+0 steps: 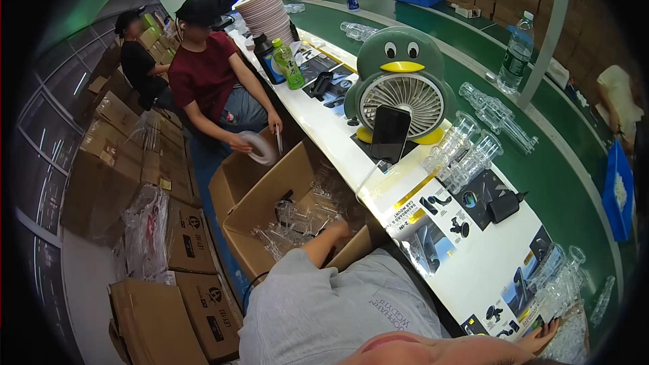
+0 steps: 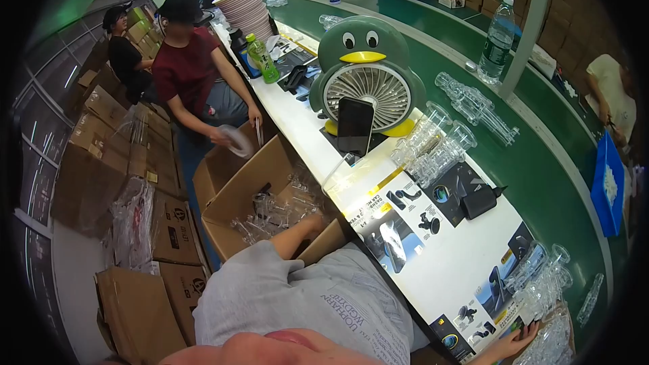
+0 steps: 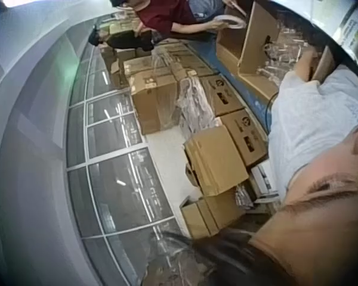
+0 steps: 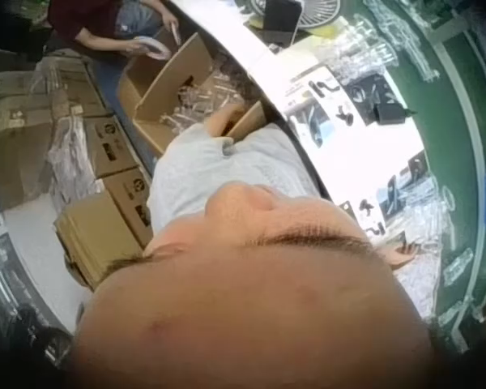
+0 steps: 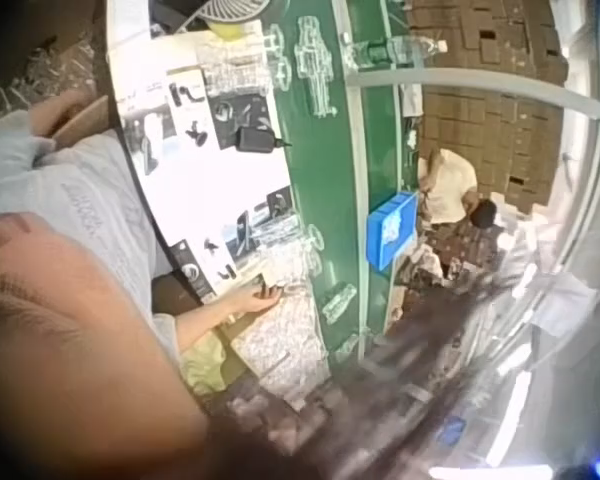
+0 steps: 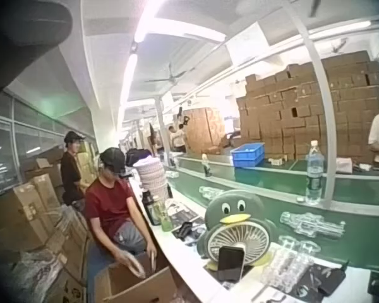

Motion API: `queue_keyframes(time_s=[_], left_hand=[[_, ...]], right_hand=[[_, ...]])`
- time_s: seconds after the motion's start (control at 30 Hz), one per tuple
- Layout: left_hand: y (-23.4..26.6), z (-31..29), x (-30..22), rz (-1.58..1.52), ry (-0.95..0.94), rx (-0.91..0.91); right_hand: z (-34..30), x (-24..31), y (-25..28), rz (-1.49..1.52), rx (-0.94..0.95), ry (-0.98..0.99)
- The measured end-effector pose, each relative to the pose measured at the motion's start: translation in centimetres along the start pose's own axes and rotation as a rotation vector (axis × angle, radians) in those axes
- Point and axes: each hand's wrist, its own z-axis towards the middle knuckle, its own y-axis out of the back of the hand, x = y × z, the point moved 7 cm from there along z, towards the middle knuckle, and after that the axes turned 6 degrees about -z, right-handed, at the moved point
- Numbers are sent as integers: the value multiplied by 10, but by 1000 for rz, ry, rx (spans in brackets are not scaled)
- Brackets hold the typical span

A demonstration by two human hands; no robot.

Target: The recorder is assembling and cleaning transparent plastic components at a factory assembly line station.

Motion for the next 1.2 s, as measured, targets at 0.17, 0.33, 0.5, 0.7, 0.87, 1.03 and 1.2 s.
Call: queue_keyframes(time_s=[0.17, 0.33, 0.5, 0.7, 0.87, 1.03, 1.2], left_hand=[[58, -24, -10, -572, 67, -97], [73, -56, -24, -929, 128, 246], [40, -70, -34, -1167, 138, 491], [21, -83, -27, -1372, 1, 792], [23, -81, -20, -1445, 21, 785], [76, -85, 8, -1435, -21, 463], [177, -118, 16, -838, -166, -10]], right_hand=[[-4, -12, 8, -11, -18, 2], [-3, -16, 7, -44, -19, -19], [4, -36, 4, 10, -4, 19], [-4, -10, 3, 23, -1, -11], [-9, 6, 8, -4, -38, -11], [-11, 12, 6, -46, -40, 8], [-2, -13, 9, -59, -55, 5]])
